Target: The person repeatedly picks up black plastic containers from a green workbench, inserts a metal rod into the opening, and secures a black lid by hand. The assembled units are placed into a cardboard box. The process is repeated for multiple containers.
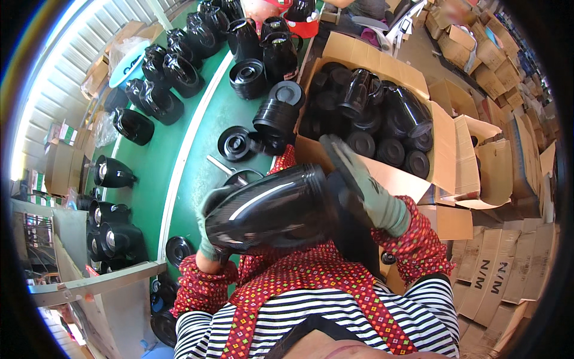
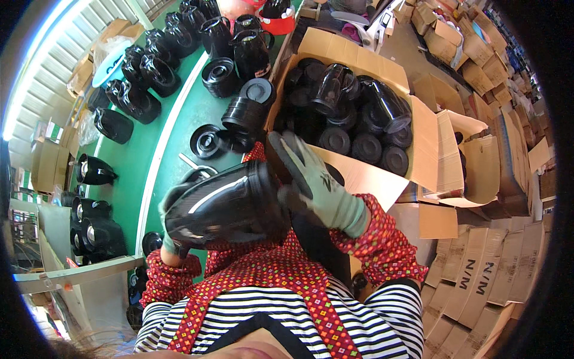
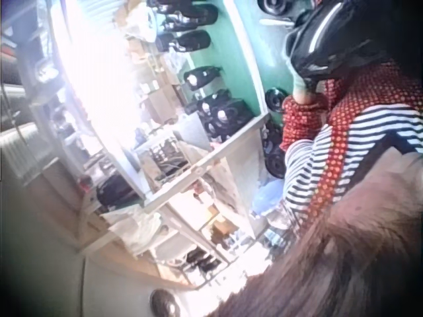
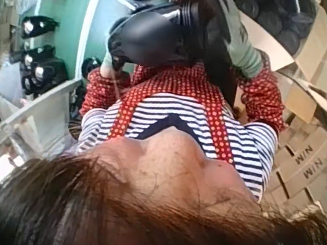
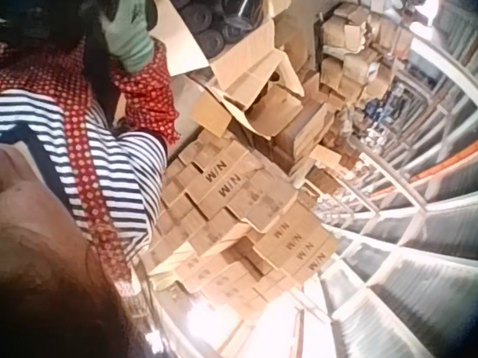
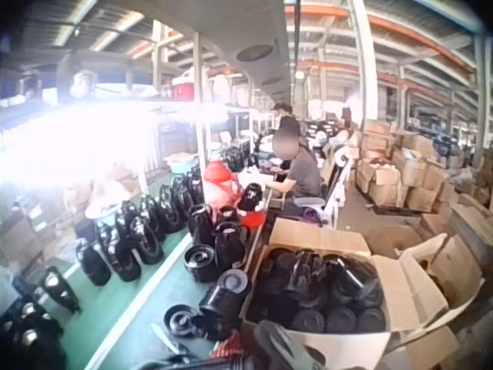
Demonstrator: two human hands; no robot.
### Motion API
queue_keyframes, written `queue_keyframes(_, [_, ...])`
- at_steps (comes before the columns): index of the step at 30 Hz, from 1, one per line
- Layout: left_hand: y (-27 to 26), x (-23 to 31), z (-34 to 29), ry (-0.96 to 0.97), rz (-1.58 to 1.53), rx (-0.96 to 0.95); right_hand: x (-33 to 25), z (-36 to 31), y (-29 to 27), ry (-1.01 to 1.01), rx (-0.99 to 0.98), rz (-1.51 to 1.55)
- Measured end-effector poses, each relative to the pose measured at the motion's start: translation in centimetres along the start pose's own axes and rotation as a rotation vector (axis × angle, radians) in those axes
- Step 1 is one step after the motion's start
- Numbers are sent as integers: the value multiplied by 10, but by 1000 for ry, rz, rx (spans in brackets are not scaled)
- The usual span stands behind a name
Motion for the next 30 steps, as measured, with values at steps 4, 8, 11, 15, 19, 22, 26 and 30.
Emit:
queue_keyframes(4, [10,-12,-1,-77,-139,72,-51,8,29,-482,75,-277])
queue_keyframes(8, [6,51,20,36,-141,231,-68,6,37,-130,85,50])
queue_keyframes(11, [-2,89,32,247,223,208,-70,6,36,-83,117,21])
queue_keyframes(15, [8,120,42,466,456,227,-47,10,36,112,96,447])
queue_keyframes(19, [11,100,33,463,450,196,-44,9,34,191,190,429])
queue_keyframes(22, [23,66,25,329,214,96,-58,-1,35,-99,250,-55])
queue_keyframes(26, [79,-19,-4,-316,-522,-353,-82,-7,57,-418,140,-574])
queue_keyframes(30, [85,-6,3,-395,-821,-437,-79,-7,57,-428,114,-575])
Point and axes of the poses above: each hand's wrist, its own z-axis towards the middle knuckle, its own y-axis out of the palm, x = y × z, the point moved 7 cm from there along z, towards the middle knuckle, and after that the axes turned 10 degrees about y, right-handed, at the moved point
